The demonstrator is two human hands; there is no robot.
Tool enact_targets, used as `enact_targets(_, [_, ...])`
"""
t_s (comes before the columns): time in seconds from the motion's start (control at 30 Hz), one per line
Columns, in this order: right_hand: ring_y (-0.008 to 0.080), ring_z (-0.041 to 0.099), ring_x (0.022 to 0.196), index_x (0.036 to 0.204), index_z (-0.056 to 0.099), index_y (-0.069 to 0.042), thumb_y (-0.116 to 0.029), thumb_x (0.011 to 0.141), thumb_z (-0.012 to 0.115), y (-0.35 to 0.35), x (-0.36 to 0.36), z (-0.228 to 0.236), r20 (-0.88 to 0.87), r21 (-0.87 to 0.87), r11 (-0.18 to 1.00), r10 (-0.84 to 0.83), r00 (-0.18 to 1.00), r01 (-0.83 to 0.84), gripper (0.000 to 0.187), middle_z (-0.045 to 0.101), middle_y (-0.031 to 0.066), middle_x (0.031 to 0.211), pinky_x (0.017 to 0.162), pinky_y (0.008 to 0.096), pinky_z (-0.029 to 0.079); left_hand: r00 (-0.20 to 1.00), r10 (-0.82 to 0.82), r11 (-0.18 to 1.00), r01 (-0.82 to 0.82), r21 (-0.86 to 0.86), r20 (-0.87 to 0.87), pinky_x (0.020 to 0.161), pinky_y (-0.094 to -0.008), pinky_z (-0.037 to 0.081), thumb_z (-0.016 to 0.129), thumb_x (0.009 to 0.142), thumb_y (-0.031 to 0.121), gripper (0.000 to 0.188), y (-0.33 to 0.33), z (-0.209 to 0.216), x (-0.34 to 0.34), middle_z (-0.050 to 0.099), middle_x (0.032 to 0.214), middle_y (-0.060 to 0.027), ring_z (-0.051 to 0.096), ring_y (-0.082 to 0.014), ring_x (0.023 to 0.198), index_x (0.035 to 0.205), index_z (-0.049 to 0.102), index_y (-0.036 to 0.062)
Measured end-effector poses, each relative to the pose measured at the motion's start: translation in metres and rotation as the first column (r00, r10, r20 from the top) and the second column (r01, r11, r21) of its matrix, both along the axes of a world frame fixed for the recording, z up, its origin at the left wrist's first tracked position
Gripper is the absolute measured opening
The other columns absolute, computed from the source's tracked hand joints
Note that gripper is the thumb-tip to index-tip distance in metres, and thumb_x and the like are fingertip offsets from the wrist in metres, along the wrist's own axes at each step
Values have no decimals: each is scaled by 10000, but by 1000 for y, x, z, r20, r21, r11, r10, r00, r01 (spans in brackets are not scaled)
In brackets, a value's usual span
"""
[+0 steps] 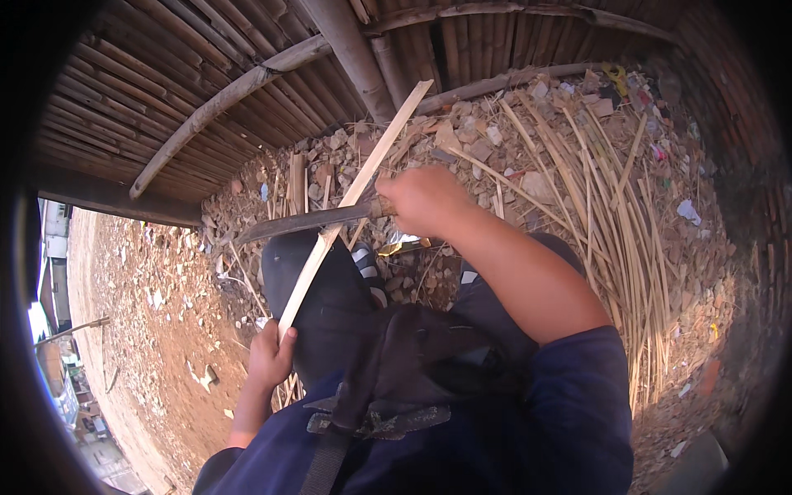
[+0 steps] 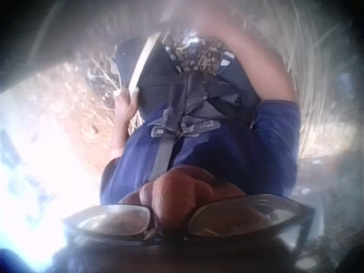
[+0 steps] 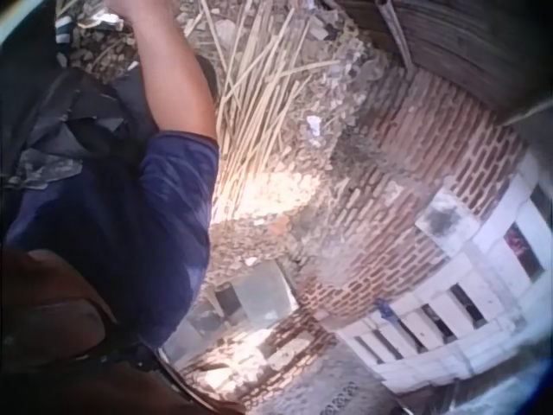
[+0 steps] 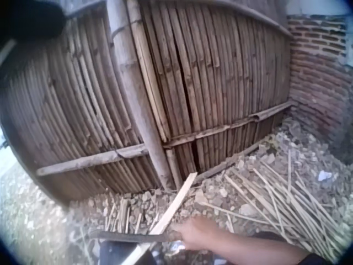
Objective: The person strips thin layers from bamboo stalks using a blade held in their right hand.
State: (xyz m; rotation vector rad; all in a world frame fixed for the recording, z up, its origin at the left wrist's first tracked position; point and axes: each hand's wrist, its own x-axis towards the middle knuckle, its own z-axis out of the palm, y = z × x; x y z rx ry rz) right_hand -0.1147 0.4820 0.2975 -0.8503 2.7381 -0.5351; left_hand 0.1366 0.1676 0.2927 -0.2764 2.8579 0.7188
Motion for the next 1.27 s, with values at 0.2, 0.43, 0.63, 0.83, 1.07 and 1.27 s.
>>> enact_targets(0.2, [410,683,851,1094,686,-101,-175,752,700,21,-27,-24,-121,-174,954,-265,957,243,350,710,196,889,778,505,543,1000,13,1000,-13,-15,-18,589,-519,462,611,980,409,461,4,-1,-8,595,672,-266,606,-491,657,814,507,-9])
enact_targets(0.43, [380,688,915,1074,693,-95,-149,732,671,17,-12,-16,-45,-102,984,-149,988,144,347,711,174,914,817,499,552,1000,-13,998,12,65,12,592,-483,463,595,991,410,464,2,2,-11,590,669,-253,611,-459,653,817,514,-13])
enact_targets(0.63, [379,685,938,1149,683,-100,-142,735,673,25,-23,-26,-34,-153,961,-240,970,232,416,711,197,973,840,495,546,998,12,994,-20,111,69,590,-462,457,591,999,388,455,-5,6,-15,592,663,-247,608,-421,624,807,526,-19])
enact_targets(0.83, [391,678,971,1201,670,-95,-153,753,686,38,-34,-26,56,-271,892,-360,931,362,452,707,207,994,855,489,543,997,29,993,-37,111,72,590,-443,458,595,992,432,498,1,-2,-16,587,648,-226,603,-395,610,793,528,-20])
enact_targets(1.07, [387,682,964,1111,684,-99,-144,764,653,26,-19,-12,-101,-56,970,-240,965,236,351,715,192,950,854,489,545,994,24,983,-43,178,108,564,-406,433,609,992,407,479,-8,10,-14,558,619,-185,550,-280,571,784,527,-18])
enact_targets(1.27, [288,720,911,1217,657,-66,-255,774,760,52,-54,-31,239,-202,878,-386,891,435,492,724,201,1020,826,446,557,998,19,979,-31,203,64,556,-397,423,623,986,414,472,-3,2,-21,563,608,-169,525,-263,556,802,547,-14])
